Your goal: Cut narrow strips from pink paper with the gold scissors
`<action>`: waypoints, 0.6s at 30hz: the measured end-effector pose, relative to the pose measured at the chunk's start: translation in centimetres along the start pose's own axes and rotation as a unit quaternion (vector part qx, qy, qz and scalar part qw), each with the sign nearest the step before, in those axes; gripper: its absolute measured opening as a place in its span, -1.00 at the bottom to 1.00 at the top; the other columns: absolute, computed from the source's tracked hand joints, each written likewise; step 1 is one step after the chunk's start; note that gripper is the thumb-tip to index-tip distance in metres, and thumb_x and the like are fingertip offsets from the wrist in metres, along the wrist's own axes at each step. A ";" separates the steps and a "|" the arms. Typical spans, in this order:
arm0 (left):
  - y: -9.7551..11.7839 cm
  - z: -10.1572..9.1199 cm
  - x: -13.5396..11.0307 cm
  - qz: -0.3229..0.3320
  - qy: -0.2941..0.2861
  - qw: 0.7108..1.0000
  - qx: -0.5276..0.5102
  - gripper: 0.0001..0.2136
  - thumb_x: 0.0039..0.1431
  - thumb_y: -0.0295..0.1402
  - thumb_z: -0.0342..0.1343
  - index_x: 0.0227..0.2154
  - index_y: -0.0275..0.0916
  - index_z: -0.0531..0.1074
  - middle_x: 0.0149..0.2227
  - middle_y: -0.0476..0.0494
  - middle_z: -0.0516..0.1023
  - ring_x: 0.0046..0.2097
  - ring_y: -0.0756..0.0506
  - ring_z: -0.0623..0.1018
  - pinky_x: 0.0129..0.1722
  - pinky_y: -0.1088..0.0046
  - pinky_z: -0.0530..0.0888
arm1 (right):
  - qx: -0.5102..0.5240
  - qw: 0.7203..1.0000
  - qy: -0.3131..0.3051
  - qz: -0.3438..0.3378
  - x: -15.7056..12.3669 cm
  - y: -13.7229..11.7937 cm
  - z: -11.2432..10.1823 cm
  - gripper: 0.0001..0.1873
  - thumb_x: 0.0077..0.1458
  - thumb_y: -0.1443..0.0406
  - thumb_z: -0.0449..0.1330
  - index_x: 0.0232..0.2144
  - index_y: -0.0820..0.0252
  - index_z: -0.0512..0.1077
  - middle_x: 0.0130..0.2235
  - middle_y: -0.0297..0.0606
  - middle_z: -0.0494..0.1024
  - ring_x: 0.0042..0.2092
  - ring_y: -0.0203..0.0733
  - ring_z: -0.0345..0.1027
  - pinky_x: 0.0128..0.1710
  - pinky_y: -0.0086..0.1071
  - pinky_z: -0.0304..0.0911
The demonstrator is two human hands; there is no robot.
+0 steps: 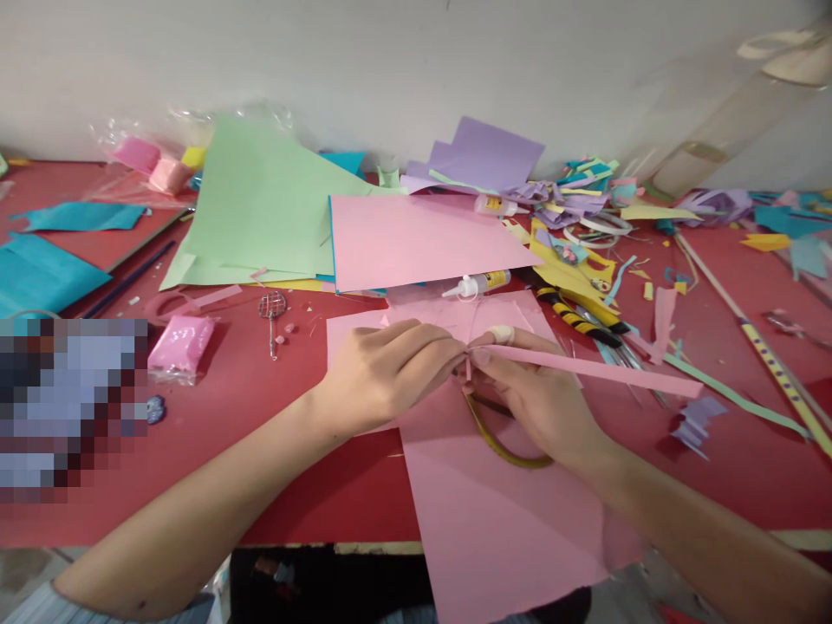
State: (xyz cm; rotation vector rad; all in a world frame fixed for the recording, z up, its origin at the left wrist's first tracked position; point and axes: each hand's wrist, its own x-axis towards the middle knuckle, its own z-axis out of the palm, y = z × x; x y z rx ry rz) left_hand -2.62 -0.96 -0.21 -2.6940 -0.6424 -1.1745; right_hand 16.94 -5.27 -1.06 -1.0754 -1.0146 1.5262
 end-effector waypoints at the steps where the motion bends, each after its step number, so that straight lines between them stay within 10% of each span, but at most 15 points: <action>1: 0.0 0.0 0.0 -0.001 -0.001 1.000 0.000 -0.89 0.20 -0.48 0.20 -0.22 -0.31 0.43 -0.31 -0.04 0.64 -0.31 -0.01 0.61 -0.36 0.51 0.55 | -0.001 1.000 0.002 -0.001 -0.1 0.0 0.0 -0.92 0.13 0.26 0.32 -0.40 0.11 0.54 -0.43 -0.33 0.54 -0.36 -0.24 0.44 -0.31 -0.36 0.39; 18: 0.7 -0.1 0.7 -0.162 -0.056 0.967 -0.188 -0.93 0.28 -0.47 0.06 -0.33 -0.28 0.41 -0.38 -0.03 0.54 -0.45 0.09 0.47 -0.50 0.63 0.44 | -0.046 0.999 0.008 -0.006 -0.5 -0.3 0.3 -0.91 0.13 0.24 0.32 -0.35 0.12 0.52 -0.42 -0.34 0.56 -0.36 -0.28 0.47 -0.34 -0.44 0.40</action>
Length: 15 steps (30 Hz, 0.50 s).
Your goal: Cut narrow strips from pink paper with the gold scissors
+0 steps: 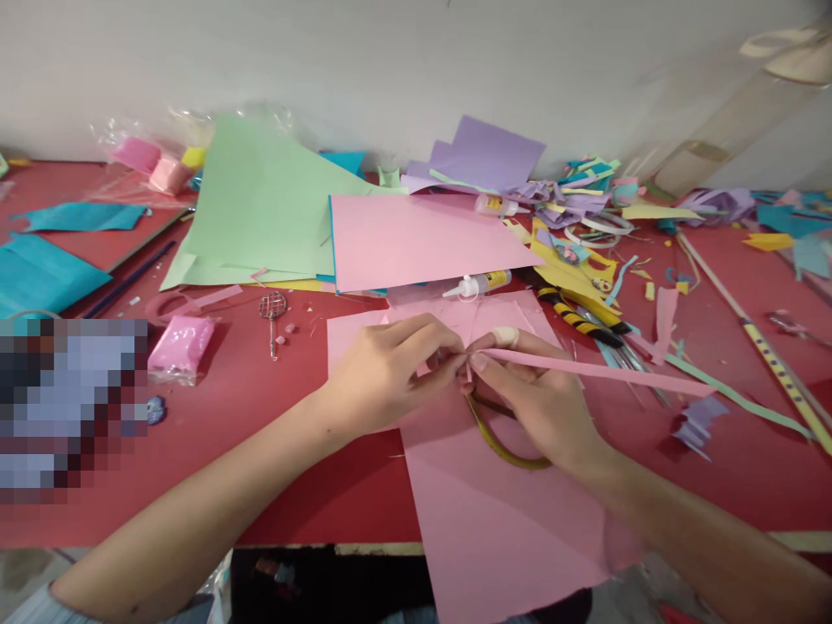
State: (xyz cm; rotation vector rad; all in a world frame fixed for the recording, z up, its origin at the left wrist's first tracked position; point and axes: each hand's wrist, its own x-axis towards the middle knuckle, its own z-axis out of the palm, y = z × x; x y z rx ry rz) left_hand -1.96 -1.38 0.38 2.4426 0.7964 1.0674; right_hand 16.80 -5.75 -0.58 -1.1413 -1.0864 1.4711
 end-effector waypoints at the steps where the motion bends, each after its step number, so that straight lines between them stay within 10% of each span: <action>1: 0.1 0.0 0.0 -0.011 -0.002 1.000 -0.013 -0.94 0.27 -0.49 0.07 -0.34 -0.28 0.41 -0.39 -0.03 0.54 -0.45 0.10 0.47 -0.50 0.64 0.45 | -0.004 1.000 0.004 -0.004 0.0 0.0 0.0 -0.91 0.13 0.24 0.32 -0.35 0.12 0.52 -0.42 -0.34 0.56 -0.36 -0.28 0.47 -0.35 -0.44 0.40; 15: 1.0 -0.4 0.5 -0.201 -0.029 0.966 -0.162 -0.95 0.18 -0.53 0.13 -0.36 -0.28 0.46 -0.41 -0.01 0.51 -0.44 0.08 0.51 -0.53 0.67 0.52 | -0.067 0.996 0.008 -0.054 -0.3 -0.2 -0.2 -0.93 0.13 0.23 0.32 -0.29 0.04 0.57 -0.32 -0.31 0.61 -0.30 -0.21 0.52 -0.30 -0.36 0.47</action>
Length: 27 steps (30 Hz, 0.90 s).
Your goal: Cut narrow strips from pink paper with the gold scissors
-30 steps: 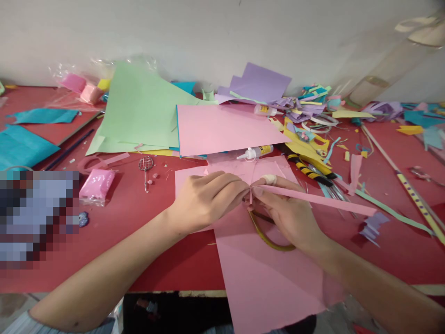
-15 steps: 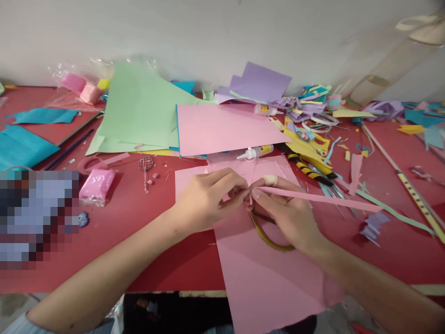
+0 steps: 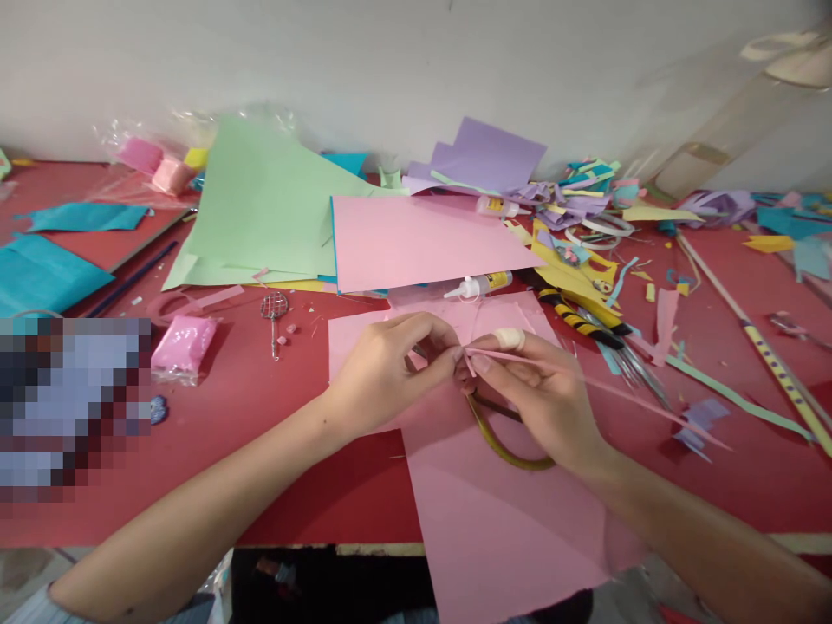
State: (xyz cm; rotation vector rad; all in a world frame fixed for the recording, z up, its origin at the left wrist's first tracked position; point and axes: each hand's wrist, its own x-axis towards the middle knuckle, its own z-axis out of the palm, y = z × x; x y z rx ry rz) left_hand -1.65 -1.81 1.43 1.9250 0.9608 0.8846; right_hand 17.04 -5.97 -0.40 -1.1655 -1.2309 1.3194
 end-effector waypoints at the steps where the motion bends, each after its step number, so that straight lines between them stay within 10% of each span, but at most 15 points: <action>1: 0.0 -0.1 0.0 -0.008 0.000 1.000 -0.014 -0.95 0.18 -0.52 0.14 -0.36 -0.28 0.47 -0.42 -0.01 0.51 -0.44 0.08 0.51 -0.53 0.67 0.54 | -0.006 1.000 -0.001 -0.007 0.0 0.0 -0.1 -0.92 0.13 0.24 0.32 -0.27 0.04 0.58 -0.31 -0.30 0.61 -0.28 -0.20 0.53 -0.28 -0.35 0.48; 27: -0.3 -0.5 0.3 -0.086 -0.077 0.983 -0.143 -0.95 0.19 -0.43 0.18 -0.37 -0.28 0.51 -0.40 -0.03 0.52 -0.51 0.09 0.52 -0.58 0.69 0.54 | 0.083 0.993 -0.035 0.071 0.5 0.0 -0.1 -0.89 0.06 0.27 0.37 -0.36 0.15 0.52 -0.39 -0.34 0.52 -0.38 -0.31 0.45 -0.33 -0.42 0.49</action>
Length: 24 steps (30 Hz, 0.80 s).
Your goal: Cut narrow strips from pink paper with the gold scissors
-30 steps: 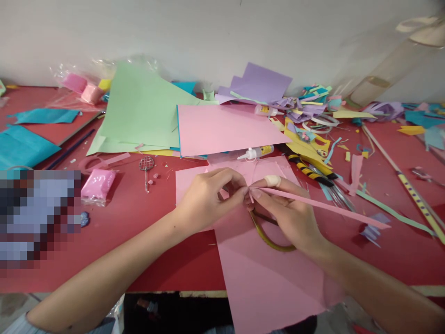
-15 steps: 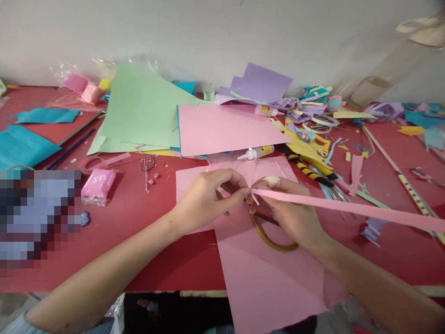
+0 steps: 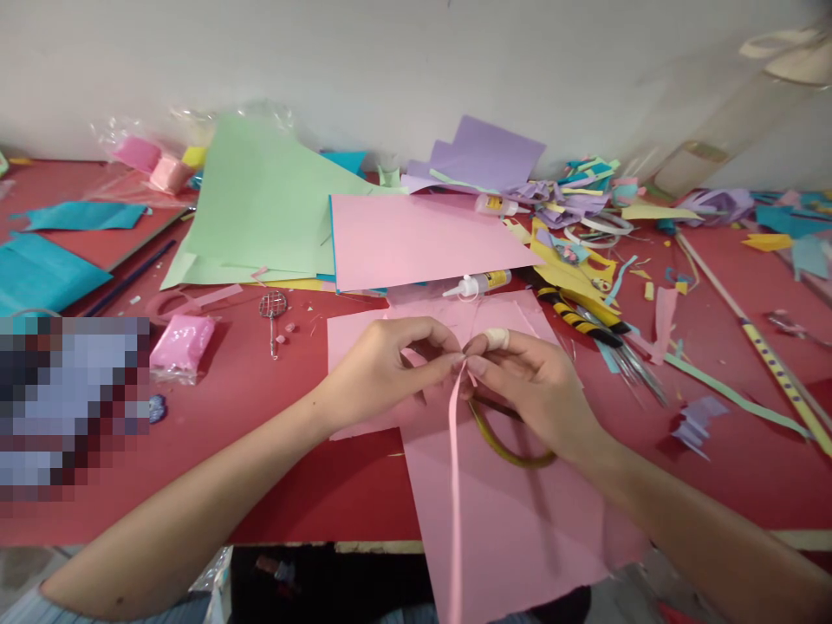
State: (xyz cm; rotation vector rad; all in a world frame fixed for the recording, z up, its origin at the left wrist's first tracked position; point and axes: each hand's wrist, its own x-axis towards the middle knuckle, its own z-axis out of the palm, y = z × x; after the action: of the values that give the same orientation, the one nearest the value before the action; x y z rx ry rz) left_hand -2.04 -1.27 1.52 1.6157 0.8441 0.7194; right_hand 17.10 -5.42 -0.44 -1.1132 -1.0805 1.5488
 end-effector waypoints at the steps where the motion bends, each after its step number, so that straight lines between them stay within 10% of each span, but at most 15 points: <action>1: 0.0 0.0 0.0 -0.004 -0.007 1.000 -0.009 -0.94 0.20 -0.42 0.17 -0.36 -0.29 0.51 -0.40 -0.03 0.52 -0.51 0.08 0.52 -0.58 0.67 0.55 | 0.001 1.000 -0.003 0.000 0.0 0.0 0.0 -0.90 0.07 0.27 0.36 -0.36 0.16 0.52 -0.40 -0.34 0.52 -0.38 -0.31 0.45 -0.33 -0.43 0.48; 16: 0.2 0.0 -0.1 -0.028 -0.051 0.994 -0.092 -0.87 0.26 -0.34 0.15 -0.31 -0.32 0.50 -0.35 -0.08 0.53 -0.39 0.04 0.55 -0.45 0.58 0.57 | 0.056 0.997 -0.044 -0.027 0.2 0.1 0.1 -0.92 0.10 0.33 0.34 -0.39 0.19 0.50 -0.42 -0.35 0.54 -0.41 -0.34 0.48 -0.35 -0.49 0.45; 24: -0.5 0.8 -0.5 0.109 0.010 0.994 -0.027 -0.94 0.20 -0.45 0.21 -0.26 -0.24 0.48 -0.28 -0.06 0.54 -0.32 0.01 0.61 -0.39 0.55 0.53 | 0.224 0.964 -0.137 0.045 0.8 0.8 -0.1 -0.90 0.12 0.30 0.34 -0.39 0.21 0.53 -0.48 -0.36 0.49 -0.42 -0.37 0.43 -0.37 -0.51 0.42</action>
State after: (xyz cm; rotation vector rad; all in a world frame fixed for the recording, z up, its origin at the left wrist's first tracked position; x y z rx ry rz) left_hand -1.73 -2.04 0.90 1.6694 0.6619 0.9052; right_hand 16.92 -4.80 -1.38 -0.6589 -0.7995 1.9415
